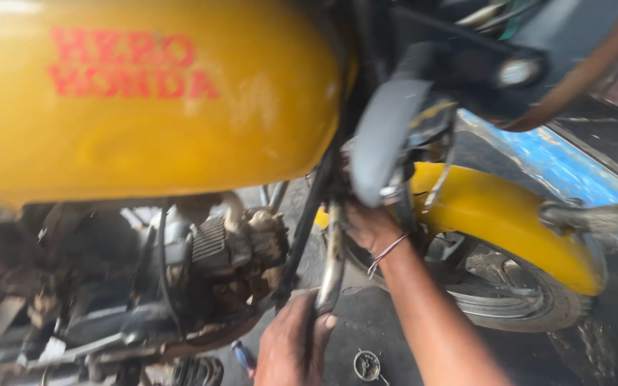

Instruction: The recorder is repairing a yellow motorcycle.

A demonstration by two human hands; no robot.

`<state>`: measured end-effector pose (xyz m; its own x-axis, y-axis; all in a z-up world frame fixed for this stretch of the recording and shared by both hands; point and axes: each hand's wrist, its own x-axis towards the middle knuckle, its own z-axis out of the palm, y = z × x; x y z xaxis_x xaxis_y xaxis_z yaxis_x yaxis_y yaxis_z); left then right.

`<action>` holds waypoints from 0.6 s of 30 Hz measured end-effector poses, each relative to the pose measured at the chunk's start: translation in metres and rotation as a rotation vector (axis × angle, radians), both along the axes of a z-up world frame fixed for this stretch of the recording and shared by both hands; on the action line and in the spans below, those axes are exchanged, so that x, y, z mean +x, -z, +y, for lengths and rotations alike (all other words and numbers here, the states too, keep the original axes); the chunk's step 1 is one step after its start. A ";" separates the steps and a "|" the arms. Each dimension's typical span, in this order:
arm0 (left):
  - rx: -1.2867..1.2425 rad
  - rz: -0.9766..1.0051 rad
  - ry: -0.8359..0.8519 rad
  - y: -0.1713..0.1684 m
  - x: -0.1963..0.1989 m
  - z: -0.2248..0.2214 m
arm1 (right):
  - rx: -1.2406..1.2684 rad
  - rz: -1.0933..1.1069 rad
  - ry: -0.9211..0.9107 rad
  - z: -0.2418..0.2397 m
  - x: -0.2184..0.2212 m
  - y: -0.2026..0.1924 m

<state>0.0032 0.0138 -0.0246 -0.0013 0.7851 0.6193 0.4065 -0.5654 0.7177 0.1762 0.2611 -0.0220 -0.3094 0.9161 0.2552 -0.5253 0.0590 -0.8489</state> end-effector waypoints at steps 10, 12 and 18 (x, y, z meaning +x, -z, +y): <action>-0.151 -0.051 -0.065 0.000 0.011 0.002 | -0.120 -0.294 0.213 -0.022 -0.004 -0.027; -0.257 -0.049 -0.099 -0.008 0.011 -0.001 | 0.126 -0.551 0.221 -0.057 -0.006 -0.065; -0.076 0.008 -0.096 -0.007 0.012 -0.008 | -0.059 -0.197 0.083 0.006 0.002 0.009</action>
